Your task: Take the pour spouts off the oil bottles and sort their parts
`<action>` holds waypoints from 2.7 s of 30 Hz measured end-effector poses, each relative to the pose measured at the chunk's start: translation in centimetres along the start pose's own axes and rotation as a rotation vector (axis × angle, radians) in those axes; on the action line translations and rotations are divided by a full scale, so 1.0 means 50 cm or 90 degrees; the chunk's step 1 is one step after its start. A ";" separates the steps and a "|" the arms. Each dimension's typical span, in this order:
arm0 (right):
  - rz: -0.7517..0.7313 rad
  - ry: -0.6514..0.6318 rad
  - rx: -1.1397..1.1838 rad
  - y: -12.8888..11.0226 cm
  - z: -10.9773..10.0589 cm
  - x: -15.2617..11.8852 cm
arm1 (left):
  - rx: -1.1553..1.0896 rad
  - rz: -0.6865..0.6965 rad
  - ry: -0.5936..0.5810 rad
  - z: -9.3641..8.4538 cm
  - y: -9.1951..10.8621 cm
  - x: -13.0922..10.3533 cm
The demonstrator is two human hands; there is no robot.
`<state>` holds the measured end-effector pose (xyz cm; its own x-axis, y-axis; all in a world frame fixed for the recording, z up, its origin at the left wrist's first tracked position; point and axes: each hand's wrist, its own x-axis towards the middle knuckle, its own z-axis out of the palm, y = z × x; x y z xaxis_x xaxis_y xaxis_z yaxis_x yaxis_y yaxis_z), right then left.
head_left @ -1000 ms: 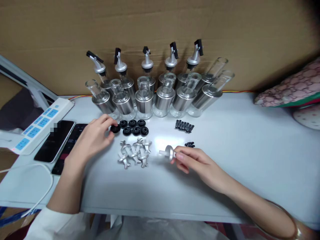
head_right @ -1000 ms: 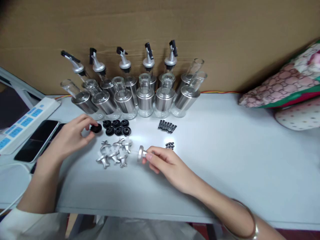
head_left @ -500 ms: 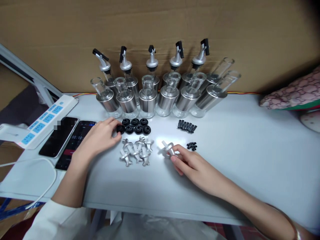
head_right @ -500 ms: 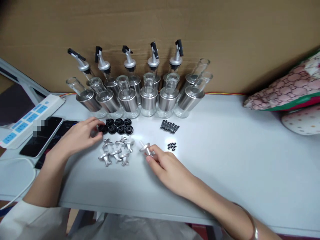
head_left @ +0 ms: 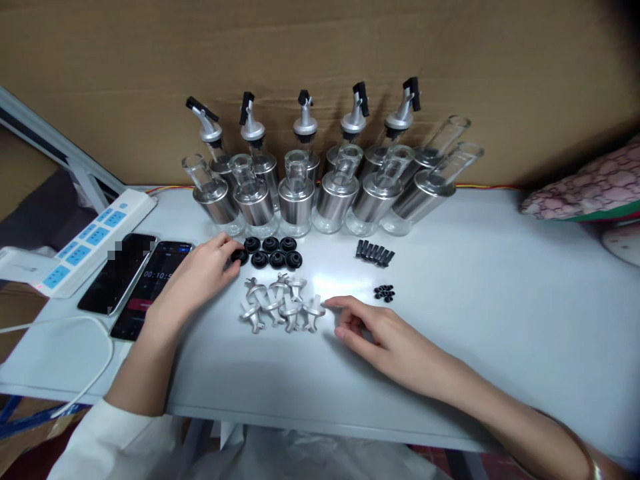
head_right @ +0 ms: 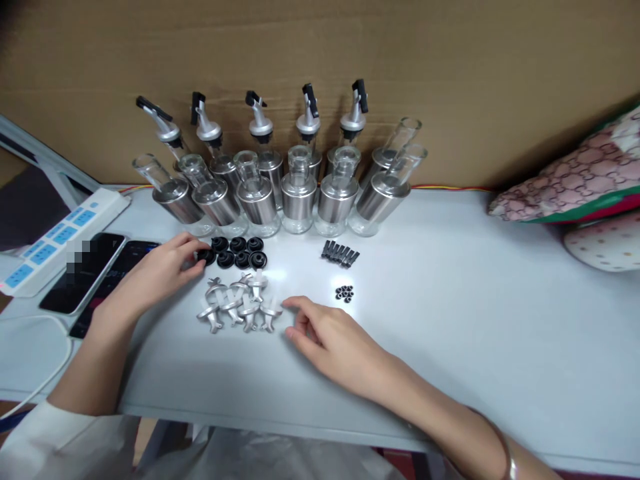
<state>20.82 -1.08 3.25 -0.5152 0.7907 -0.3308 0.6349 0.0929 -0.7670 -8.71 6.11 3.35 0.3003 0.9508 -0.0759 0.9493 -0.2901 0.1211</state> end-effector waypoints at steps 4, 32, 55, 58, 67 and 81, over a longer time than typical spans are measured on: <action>-0.026 0.003 0.009 0.003 0.001 0.000 | -0.033 0.006 -0.003 0.002 -0.009 -0.004; -0.109 0.052 0.064 0.007 -0.002 0.005 | -0.212 0.303 0.141 -0.004 0.072 -0.023; -0.168 0.010 -0.003 0.015 -0.003 0.001 | -0.162 0.358 0.007 0.033 0.113 -0.029; -0.164 0.010 -0.013 0.016 -0.001 0.001 | -0.146 0.353 0.006 0.033 0.116 -0.029; -0.156 0.047 0.002 0.014 -0.001 -0.002 | -0.134 0.345 0.032 0.029 0.115 -0.028; -0.141 0.102 0.112 0.000 -0.010 0.002 | -0.153 0.397 0.273 0.014 0.099 -0.024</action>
<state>21.07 -0.68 3.49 -0.5234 0.8496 -0.0650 0.4011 0.1784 -0.8985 -4.32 3.45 3.34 0.6614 0.5937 0.4583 0.5569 -0.7981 0.2302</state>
